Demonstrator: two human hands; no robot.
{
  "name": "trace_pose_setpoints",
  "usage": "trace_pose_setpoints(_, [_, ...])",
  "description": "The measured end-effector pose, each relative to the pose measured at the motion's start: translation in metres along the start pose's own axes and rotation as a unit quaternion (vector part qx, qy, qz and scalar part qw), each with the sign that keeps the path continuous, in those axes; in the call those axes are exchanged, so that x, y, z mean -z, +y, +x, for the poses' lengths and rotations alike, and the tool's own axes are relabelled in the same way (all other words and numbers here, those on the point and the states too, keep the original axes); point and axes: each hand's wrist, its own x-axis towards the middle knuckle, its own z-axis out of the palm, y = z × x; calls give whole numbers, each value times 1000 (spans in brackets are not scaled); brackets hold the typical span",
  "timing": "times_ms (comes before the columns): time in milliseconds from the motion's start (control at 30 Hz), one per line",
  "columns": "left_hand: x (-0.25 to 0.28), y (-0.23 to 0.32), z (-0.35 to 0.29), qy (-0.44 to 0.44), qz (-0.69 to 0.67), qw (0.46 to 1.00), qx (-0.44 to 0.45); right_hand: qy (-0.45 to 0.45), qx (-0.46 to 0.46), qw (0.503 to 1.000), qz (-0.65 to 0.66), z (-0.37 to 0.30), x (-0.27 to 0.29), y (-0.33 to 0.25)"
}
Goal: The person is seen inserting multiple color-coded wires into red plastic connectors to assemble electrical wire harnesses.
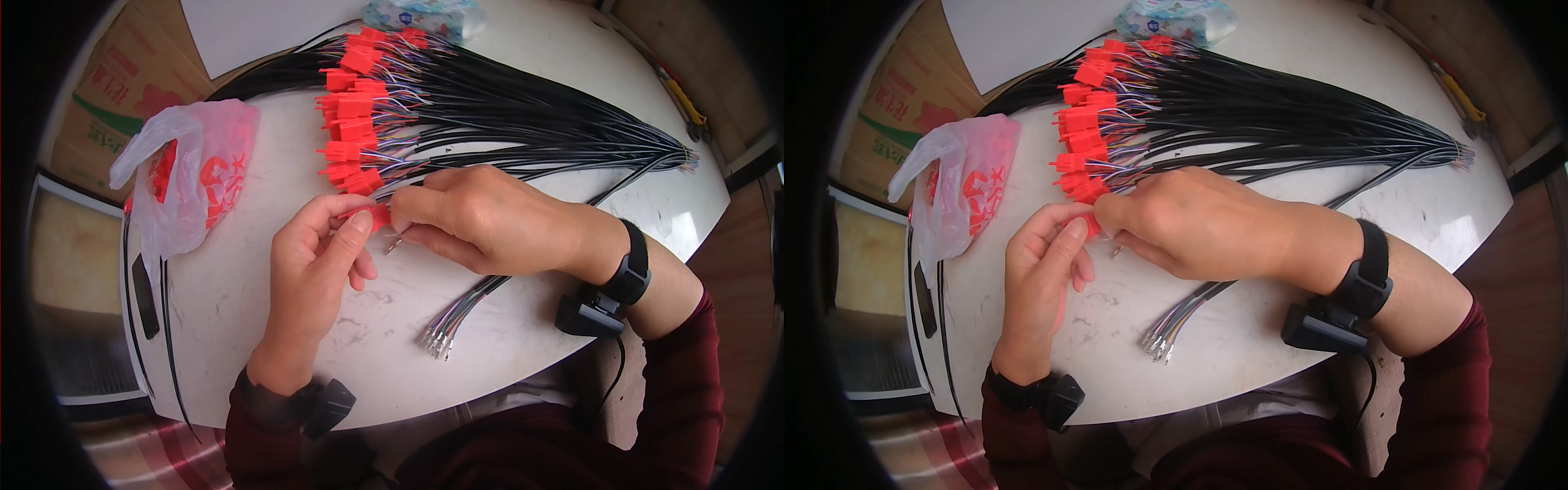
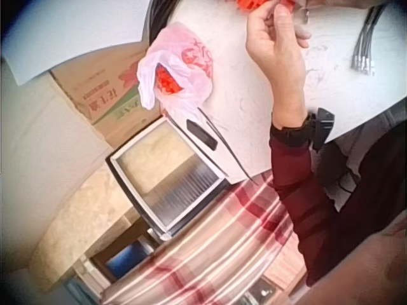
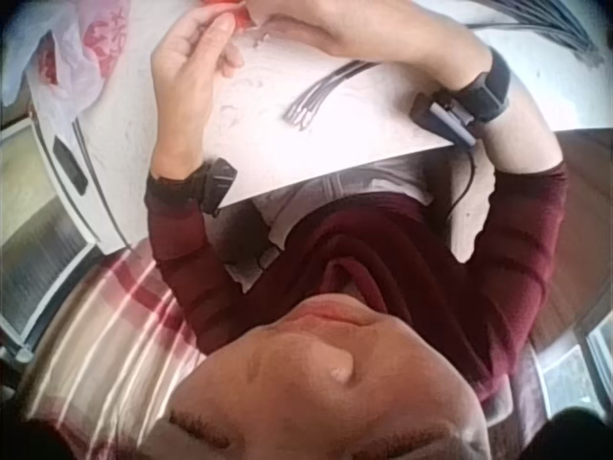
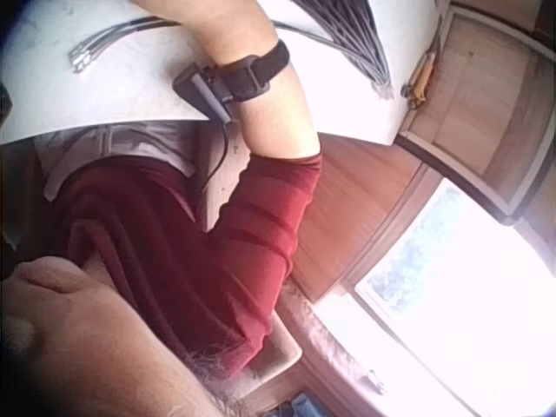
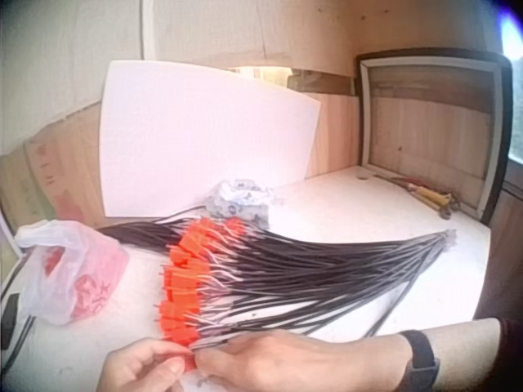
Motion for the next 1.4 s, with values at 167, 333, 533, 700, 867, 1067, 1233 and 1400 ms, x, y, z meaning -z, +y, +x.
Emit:
trace_pose_setpoints(167, [-6, -2, -1, 4, -88, 996, 31, -31, -63, 993, 91, 3, 9, 0])
trace_pose_setpoints(333, [-7, -2, -2, -2, -77, 997, 16, -17, -137, 937, 321, 7, 15, 9])
trace_pose_setpoints(533, [-6, -2, -1, -2, -76, 997, 15, -19, -173, 924, 342, 8, 22, 17])
trace_pose_setpoints(700, [-6, 0, -3, -1, -78, 997, 15, -17, -184, 918, 351, 8, 25, 16])
trace_pose_setpoints(867, [-6, -1, -4, -2, -79, 997, 21, -32, -195, 914, 355, 8, 25, 12])
trace_pose_setpoints(1067, [-6, 1, -5, -9, -89, 996, 27, -15, -183, 925, 332, 7, 20, 7])
trace_pose_setpoints(1233, [-7, -3, -3, -17, -102, 994, 31, 2, -148, 957, 250, 6, 19, 6])
trace_pose_setpoints(1400, [-6, 0, -5, -7, -98, 994, 40, -59, -182, 950, 246, 8, 28, 3])
